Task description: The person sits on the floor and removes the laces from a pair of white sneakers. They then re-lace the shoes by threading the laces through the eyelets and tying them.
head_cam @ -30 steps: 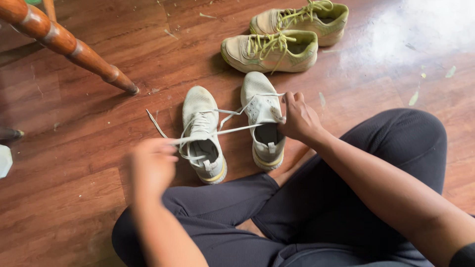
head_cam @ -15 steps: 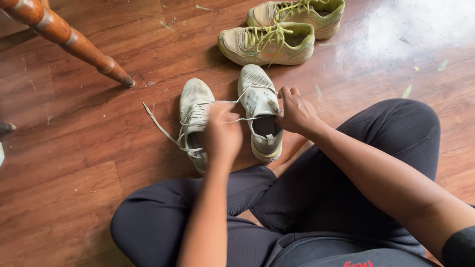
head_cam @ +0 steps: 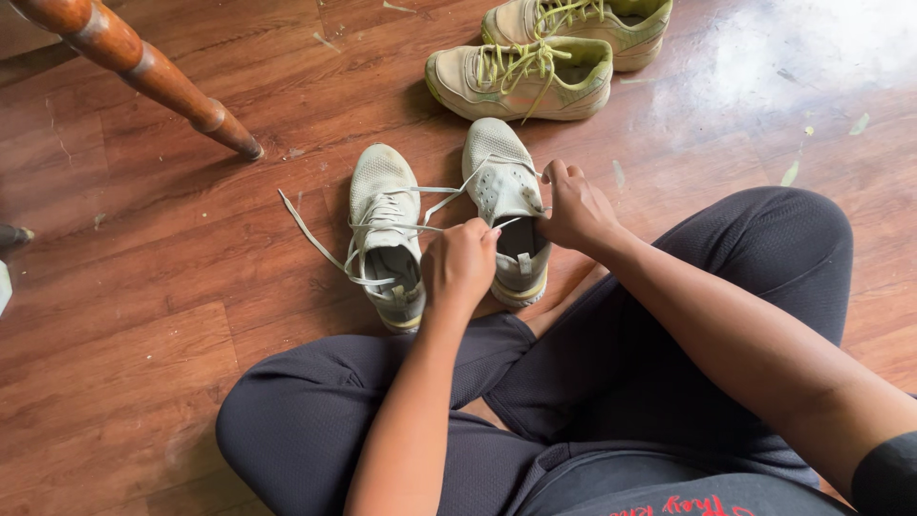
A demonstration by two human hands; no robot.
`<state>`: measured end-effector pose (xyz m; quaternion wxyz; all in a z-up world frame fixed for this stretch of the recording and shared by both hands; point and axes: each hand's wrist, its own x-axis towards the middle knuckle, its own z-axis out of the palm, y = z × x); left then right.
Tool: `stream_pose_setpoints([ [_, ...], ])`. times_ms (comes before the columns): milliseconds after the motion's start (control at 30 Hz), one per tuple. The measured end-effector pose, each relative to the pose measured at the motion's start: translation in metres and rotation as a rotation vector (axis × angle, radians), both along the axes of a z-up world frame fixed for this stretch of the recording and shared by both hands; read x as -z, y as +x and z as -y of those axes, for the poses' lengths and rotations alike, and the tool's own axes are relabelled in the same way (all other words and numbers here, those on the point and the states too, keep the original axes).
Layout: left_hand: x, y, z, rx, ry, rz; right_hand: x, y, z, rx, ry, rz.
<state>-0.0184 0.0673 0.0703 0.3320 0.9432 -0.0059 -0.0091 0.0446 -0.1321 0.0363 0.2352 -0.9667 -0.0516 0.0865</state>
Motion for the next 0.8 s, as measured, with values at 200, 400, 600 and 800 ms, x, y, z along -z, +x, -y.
stream_pose_setpoints([
  [200, -0.024, -0.001, -0.043, -0.062, 0.022, -0.134, 0.007, 0.001, 0.003, 0.009, 0.023, 0.016],
  [400, -0.043, -0.010, -0.110, -0.253, 0.037, -0.262, 0.010, 0.003, 0.005, 0.016, 0.045, 0.011],
  [600, -0.032, -0.016, -0.162, -0.425, 0.104, -0.082, 0.013, 0.004, 0.006, -0.027, 0.057, 0.028],
  [800, -0.034, -0.031, -0.219, -0.926, 0.169, 0.248, 0.016, 0.009, 0.010, -0.050, 0.065, -0.021],
])
